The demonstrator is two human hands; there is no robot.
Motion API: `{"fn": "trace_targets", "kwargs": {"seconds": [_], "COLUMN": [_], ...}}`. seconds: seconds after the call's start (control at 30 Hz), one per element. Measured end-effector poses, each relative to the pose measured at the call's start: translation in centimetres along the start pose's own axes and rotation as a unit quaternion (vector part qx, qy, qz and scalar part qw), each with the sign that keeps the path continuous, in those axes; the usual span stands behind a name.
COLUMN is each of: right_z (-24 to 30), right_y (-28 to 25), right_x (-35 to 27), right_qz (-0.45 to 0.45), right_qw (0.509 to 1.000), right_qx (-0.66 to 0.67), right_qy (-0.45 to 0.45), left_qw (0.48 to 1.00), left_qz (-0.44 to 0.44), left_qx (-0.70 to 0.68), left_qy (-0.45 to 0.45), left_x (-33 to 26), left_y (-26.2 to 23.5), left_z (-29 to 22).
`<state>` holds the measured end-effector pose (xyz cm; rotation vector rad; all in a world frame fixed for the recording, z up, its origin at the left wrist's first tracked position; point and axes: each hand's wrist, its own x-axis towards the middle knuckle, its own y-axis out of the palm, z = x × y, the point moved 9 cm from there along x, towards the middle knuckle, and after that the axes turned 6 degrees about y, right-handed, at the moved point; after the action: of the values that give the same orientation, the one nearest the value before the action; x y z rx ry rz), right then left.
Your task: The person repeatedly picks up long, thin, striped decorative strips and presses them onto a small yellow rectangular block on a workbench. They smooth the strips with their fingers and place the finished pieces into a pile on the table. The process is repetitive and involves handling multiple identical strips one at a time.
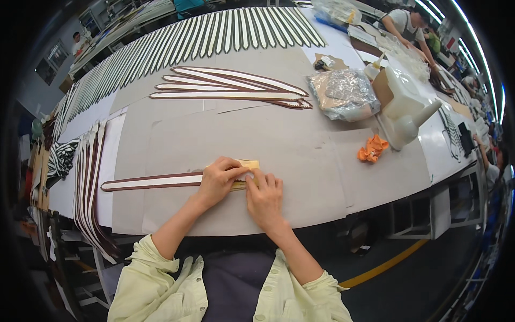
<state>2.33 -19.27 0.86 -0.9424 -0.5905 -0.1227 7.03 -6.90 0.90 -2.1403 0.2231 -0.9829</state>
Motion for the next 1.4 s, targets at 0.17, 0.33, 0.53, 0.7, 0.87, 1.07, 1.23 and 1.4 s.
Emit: {"fn": "trace_targets", "kwargs": {"seconds": [0.17,0.33,0.53,0.7,0.87,1.07,1.23,1.4], "right_z": [0.8,1.7,1.7,1.6,1.7,1.9,1.8,2.1], "right_y": [0.4,0.7,0.7,1.5,1.5,1.5,1.5,1.4], "right_x": [-0.3,-0.7,-0.7,-1.0,-0.8,-0.1,-0.2,0.1], "right_qz": [0.002,0.019,0.031,0.064,0.068,0.088,0.074,0.073], "right_qw": [0.997,0.989,0.991,0.986,0.987,0.989,0.990,0.990], "right_qx": [-0.057,-0.119,-0.093,-0.098,-0.084,-0.033,-0.021,-0.021], "right_qy": [-0.045,-0.086,-0.096,-0.118,-0.118,-0.110,-0.120,-0.118], "left_qw": [0.998,0.997,0.995,0.996,0.995,0.995,0.992,0.992], "left_qz": [0.017,0.015,0.023,-0.002,-0.009,-0.001,-0.008,-0.010], "left_qx": [0.035,0.044,0.082,0.081,0.099,0.102,0.120,0.129], "left_qy": [0.051,0.060,0.058,0.026,0.029,0.017,-0.025,0.001], "left_x": [-0.5,-0.9,-1.5,-2.1,-2.4,-2.2,-3.0,-3.2], "left_y": [-0.1,0.0,1.0,-0.1,-0.2,-0.2,-1.2,-0.9], "left_z": [-1.4,-1.9,-2.1,-2.3,-2.4,-2.5,-2.2,-2.3]}}
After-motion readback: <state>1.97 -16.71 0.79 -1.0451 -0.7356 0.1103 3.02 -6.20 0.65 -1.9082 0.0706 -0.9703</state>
